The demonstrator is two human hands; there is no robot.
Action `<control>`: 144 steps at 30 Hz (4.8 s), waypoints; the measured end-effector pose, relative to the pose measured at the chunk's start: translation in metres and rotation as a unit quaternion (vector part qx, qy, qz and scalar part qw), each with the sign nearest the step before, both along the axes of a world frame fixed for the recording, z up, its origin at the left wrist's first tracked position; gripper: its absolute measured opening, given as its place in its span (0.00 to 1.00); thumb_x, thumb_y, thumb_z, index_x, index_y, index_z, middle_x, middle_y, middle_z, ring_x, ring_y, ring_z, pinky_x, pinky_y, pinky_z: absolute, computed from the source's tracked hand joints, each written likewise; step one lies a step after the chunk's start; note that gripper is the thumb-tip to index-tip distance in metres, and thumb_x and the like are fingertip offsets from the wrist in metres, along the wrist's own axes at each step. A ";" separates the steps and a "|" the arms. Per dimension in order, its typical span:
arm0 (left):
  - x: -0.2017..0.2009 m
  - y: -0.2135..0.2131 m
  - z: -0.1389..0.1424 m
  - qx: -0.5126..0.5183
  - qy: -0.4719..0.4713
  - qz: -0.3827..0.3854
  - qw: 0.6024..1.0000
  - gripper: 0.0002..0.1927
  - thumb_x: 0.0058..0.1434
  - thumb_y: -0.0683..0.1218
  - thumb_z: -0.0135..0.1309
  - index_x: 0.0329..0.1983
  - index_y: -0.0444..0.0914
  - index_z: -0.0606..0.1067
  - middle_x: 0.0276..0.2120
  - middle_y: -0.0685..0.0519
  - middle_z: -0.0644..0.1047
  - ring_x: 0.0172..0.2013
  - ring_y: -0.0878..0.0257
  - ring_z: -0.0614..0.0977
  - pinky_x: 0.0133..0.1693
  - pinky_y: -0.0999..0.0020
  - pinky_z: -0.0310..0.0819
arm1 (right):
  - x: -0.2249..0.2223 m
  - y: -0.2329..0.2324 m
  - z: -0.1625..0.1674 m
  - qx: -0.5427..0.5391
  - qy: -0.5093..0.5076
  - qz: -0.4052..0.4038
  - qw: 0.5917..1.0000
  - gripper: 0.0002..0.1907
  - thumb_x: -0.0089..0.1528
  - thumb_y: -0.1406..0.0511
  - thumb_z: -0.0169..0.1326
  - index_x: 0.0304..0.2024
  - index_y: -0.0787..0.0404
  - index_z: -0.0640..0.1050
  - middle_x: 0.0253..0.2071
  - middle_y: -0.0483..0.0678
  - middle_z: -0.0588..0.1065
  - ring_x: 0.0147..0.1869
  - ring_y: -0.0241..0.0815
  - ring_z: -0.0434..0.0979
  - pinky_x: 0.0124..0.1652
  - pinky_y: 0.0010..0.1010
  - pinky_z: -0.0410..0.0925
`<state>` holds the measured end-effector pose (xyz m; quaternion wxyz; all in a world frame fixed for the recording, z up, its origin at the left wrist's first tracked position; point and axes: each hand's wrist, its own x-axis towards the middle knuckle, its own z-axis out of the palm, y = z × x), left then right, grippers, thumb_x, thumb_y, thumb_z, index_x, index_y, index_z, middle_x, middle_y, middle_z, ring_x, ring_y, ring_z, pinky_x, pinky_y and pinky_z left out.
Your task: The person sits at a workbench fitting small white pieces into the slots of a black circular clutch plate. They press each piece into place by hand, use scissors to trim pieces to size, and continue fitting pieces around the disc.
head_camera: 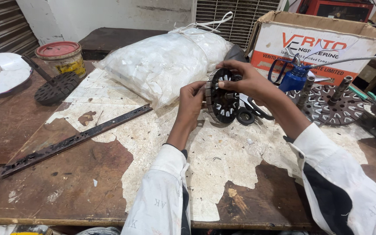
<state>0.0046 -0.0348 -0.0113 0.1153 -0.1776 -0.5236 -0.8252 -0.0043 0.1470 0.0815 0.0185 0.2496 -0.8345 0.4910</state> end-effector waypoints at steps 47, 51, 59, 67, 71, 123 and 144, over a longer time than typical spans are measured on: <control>0.000 -0.009 -0.008 0.008 -0.009 -0.045 0.999 0.13 0.67 0.45 0.57 0.48 0.30 0.80 0.33 0.52 0.82 0.28 0.68 0.82 0.28 0.73 0.76 | 0.013 -0.001 -0.001 0.014 0.024 0.034 0.999 0.28 0.59 0.61 0.65 0.61 0.56 0.75 0.55 0.47 0.74 0.60 0.39 0.74 0.57 0.31 0.70; 0.000 -0.009 -0.007 0.008 -0.003 -0.051 0.999 0.12 0.68 0.43 0.54 0.48 0.30 0.79 0.31 0.52 0.81 0.27 0.68 0.81 0.28 0.73 0.77 | 0.010 0.000 -0.001 -0.009 -0.014 0.058 0.998 0.28 0.60 0.63 0.62 0.63 0.54 0.74 0.53 0.46 0.75 0.58 0.38 0.75 0.58 0.31 0.72; -0.001 -0.001 -0.004 -0.028 0.040 -0.001 0.999 0.09 0.69 0.39 0.52 0.46 0.28 0.79 0.33 0.51 0.81 0.28 0.68 0.81 0.28 0.74 0.77 | 0.004 0.002 -0.003 -0.034 -0.054 0.088 0.994 0.29 0.61 0.64 0.60 0.65 0.53 0.72 0.55 0.44 0.74 0.60 0.36 0.74 0.60 0.30 0.71; 0.000 -0.004 -0.003 -0.005 0.037 -0.002 0.999 0.11 0.70 0.40 0.53 0.49 0.28 0.80 0.35 0.49 0.82 0.31 0.67 0.82 0.35 0.71 0.80 | 0.003 0.003 -0.003 -0.009 -0.009 0.038 0.999 0.26 0.60 0.63 0.63 0.61 0.55 0.74 0.52 0.47 0.75 0.58 0.39 0.75 0.56 0.31 0.72; 0.003 -0.004 0.001 0.008 -0.016 -0.004 1.000 0.16 0.68 0.47 0.52 0.50 0.31 0.80 0.35 0.51 0.83 0.32 0.67 0.82 0.38 0.70 0.80 | 0.002 0.001 -0.005 0.065 0.072 -0.037 0.995 0.25 0.60 0.60 0.65 0.58 0.55 0.74 0.53 0.48 0.71 0.58 0.43 0.73 0.55 0.34 0.71; 0.006 0.003 -0.001 -0.069 0.057 0.089 0.992 0.20 0.69 0.55 0.54 0.44 0.31 0.78 0.26 0.54 0.78 0.25 0.72 0.75 0.27 0.76 0.68 | 0.012 0.001 -0.001 0.129 0.127 -0.031 0.983 0.30 0.55 0.67 0.66 0.59 0.55 0.72 0.54 0.48 0.75 0.60 0.44 0.75 0.57 0.36 0.70; 0.000 -0.002 -0.004 0.010 -0.037 0.008 0.999 0.10 0.70 0.44 0.48 0.46 0.36 0.79 0.31 0.54 0.81 0.29 0.69 0.80 0.33 0.71 0.78 | 0.010 -0.006 -0.005 0.087 0.064 -0.047 0.993 0.35 0.56 0.68 0.63 0.65 0.55 0.70 0.60 0.52 0.69 0.63 0.46 0.71 0.60 0.34 0.68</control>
